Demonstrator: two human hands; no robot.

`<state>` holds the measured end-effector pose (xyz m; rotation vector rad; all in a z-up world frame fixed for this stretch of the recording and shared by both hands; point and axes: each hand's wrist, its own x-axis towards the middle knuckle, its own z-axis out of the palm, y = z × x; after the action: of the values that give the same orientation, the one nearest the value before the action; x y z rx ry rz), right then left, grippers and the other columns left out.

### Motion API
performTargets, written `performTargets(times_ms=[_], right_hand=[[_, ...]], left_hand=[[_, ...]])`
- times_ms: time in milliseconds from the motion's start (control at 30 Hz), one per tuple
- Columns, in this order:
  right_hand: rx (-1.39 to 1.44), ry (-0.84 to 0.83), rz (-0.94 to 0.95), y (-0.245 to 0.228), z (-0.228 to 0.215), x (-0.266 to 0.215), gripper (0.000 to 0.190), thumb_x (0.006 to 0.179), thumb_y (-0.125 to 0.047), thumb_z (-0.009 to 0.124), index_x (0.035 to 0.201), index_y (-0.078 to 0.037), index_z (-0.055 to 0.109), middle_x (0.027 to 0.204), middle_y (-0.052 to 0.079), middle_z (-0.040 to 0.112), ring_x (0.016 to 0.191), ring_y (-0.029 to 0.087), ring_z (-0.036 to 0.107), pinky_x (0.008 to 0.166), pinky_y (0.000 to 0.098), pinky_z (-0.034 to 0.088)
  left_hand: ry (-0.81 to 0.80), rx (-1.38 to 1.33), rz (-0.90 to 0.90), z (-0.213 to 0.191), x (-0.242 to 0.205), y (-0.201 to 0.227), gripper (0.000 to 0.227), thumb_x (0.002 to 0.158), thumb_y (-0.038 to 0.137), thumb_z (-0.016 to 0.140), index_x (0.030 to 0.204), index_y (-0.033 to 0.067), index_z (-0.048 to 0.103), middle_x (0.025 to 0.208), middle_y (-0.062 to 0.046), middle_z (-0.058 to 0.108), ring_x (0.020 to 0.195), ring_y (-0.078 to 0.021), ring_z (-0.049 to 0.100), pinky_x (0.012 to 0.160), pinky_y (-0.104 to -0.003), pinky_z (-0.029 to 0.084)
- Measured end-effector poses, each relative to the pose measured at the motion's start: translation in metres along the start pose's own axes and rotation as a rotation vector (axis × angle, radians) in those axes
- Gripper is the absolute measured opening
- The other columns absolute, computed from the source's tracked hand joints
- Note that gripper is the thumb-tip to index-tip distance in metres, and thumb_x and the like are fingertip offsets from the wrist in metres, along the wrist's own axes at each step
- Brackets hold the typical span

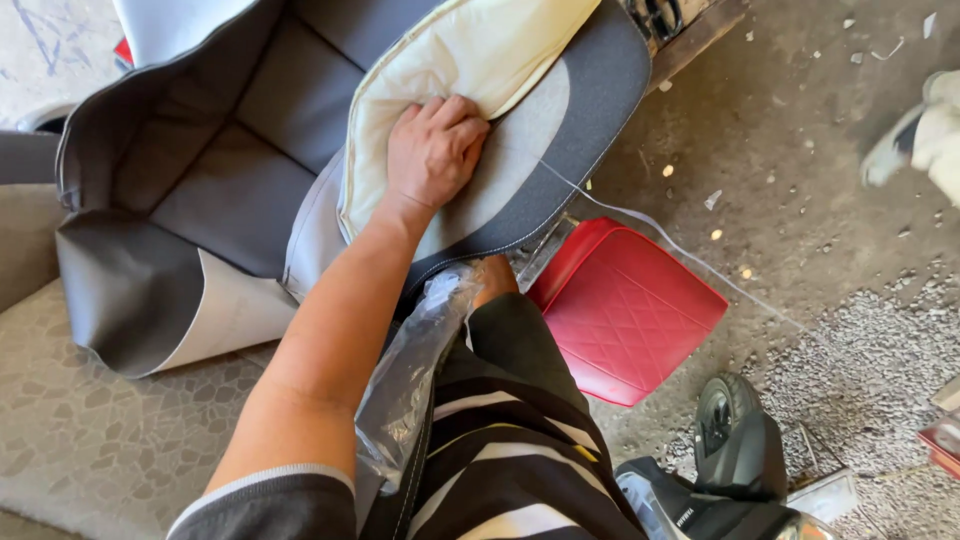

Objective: Stitching a vinyl seat cover onto a car seat foam base using a needle and thread

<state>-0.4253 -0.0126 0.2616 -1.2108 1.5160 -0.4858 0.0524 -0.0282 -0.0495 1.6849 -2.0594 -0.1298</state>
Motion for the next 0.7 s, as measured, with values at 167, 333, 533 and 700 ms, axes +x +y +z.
performTargets(times_ms=[167, 333, 533, 700], right_hand=[[-0.046, 0.043, 0.004, -0.012, 0.077, 0.035, 0.013, 0.112, 0.002, 0.05, 0.124, 0.008, 0.049, 0.101, 0.035, 0.065, 0.088, 0.048, 0.073, 0.075, 0.0532, 0.068], [-0.072, 0.061, 0.206, -0.03, 0.214, 0.105, 0.011, 0.107, -0.004, 0.054, 0.117, 0.001, 0.056, 0.089, 0.027, 0.07, 0.073, 0.036, 0.074, 0.063, 0.0412, 0.063], [0.159, -0.002, 0.488, 0.03, 0.351, 0.191, 0.008, 0.099, -0.011, 0.06, 0.099, -0.005, 0.066, 0.065, 0.01, 0.061, 0.045, 0.015, 0.056, 0.036, 0.0256, 0.04], [0.184, -0.039, 0.651, 0.033, 0.387, 0.216, 0.01, 0.099, -0.014, 0.059, 0.101, -0.005, 0.064, 0.071, 0.011, 0.067, 0.047, 0.017, 0.062, 0.035, 0.0256, 0.044]], left_hand=[[-0.038, -0.07, -0.016, 0.002, 0.002, -0.007, 0.014, 0.099, 0.027, 0.063, 0.09, 0.0252, 0.073, 0.096, 0.005, 0.062, 0.081, -0.0212, 0.059, 0.069, -0.037, 0.042], [-0.094, -0.229, -0.075, 0.001, 0.007, -0.016, 0.008, 0.094, 0.025, 0.071, 0.092, 0.019, 0.076, 0.098, 0.002, 0.065, 0.081, -0.0243, 0.06, 0.066, -0.04, 0.048], [-0.09, -0.491, -0.145, -0.007, 0.012, -0.021, 0.004, 0.09, 0.018, 0.073, 0.091, 0.0147, 0.071, 0.101, -0.002, 0.066, 0.088, -0.0273, 0.066, 0.071, -0.042, 0.051], [-0.143, -0.577, -0.281, -0.008, 0.014, -0.025, 0.004, 0.085, 0.018, 0.068, 0.088, 0.0163, 0.07, 0.1, 0.001, 0.067, 0.089, -0.0258, 0.068, 0.07, -0.042, 0.051]])
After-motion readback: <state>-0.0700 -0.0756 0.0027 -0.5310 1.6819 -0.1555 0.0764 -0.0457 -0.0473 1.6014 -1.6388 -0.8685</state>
